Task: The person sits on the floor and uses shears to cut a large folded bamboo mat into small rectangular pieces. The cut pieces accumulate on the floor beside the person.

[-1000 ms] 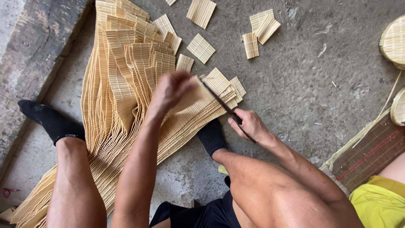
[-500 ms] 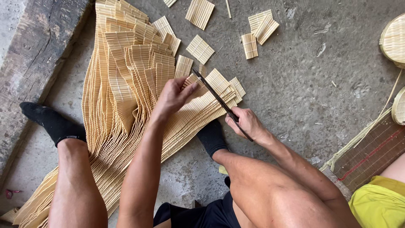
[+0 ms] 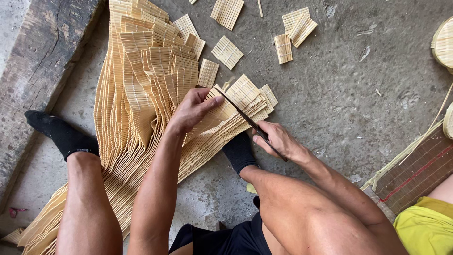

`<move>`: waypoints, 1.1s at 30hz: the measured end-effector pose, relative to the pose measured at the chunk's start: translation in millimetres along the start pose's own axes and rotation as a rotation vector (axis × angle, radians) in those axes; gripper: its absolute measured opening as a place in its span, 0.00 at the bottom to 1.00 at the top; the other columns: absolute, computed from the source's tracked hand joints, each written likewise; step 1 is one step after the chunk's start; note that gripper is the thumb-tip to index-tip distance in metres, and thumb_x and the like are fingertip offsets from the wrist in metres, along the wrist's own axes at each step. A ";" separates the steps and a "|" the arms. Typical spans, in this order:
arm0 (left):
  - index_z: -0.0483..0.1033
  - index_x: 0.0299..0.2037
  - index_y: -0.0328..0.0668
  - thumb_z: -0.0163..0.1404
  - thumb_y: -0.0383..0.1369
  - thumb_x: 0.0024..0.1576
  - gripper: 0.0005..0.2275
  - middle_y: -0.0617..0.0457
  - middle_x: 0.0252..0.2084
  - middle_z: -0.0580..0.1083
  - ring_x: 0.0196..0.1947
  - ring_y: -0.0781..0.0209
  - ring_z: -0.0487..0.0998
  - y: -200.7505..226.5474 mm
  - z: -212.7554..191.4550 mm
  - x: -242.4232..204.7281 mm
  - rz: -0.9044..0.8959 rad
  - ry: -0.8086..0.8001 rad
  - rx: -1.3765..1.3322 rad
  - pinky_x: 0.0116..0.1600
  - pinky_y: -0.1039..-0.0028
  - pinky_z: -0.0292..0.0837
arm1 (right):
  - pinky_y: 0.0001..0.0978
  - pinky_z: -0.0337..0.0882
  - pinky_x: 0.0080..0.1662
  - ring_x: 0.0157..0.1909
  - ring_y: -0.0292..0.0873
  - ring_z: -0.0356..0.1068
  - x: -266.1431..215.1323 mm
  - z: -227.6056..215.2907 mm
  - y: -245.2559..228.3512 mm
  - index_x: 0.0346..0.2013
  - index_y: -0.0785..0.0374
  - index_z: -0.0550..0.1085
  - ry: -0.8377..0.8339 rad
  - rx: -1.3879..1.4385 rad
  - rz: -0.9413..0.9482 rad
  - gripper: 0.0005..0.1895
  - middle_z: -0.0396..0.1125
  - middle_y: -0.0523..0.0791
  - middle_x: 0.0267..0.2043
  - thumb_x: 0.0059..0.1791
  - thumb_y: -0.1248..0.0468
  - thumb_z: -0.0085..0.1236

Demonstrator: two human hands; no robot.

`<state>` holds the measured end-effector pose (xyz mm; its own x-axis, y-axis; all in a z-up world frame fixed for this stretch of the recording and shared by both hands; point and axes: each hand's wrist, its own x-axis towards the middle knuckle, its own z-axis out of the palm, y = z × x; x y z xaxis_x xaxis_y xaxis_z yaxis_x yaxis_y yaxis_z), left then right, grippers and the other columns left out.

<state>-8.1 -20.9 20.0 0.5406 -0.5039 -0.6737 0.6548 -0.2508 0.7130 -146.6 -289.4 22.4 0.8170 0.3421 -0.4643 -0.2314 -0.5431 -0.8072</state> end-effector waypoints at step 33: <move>0.70 0.62 0.43 0.70 0.38 0.41 0.36 0.43 0.61 0.69 0.62 0.45 0.68 -54.7 35.4 47.0 0.201 0.069 0.824 0.67 0.62 0.65 | 0.33 0.71 0.28 0.29 0.38 0.68 8.2 -0.8 80.6 0.51 0.66 0.66 0.314 0.250 0.203 0.13 0.66 0.46 0.34 0.55 0.62 0.47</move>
<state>-37.3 -60.1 -43.8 0.6539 -0.5583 -0.5106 -0.0359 -0.6971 0.7161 -158.1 -331.0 -46.2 0.8537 -0.0231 -0.5203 -0.4925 -0.3603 -0.7922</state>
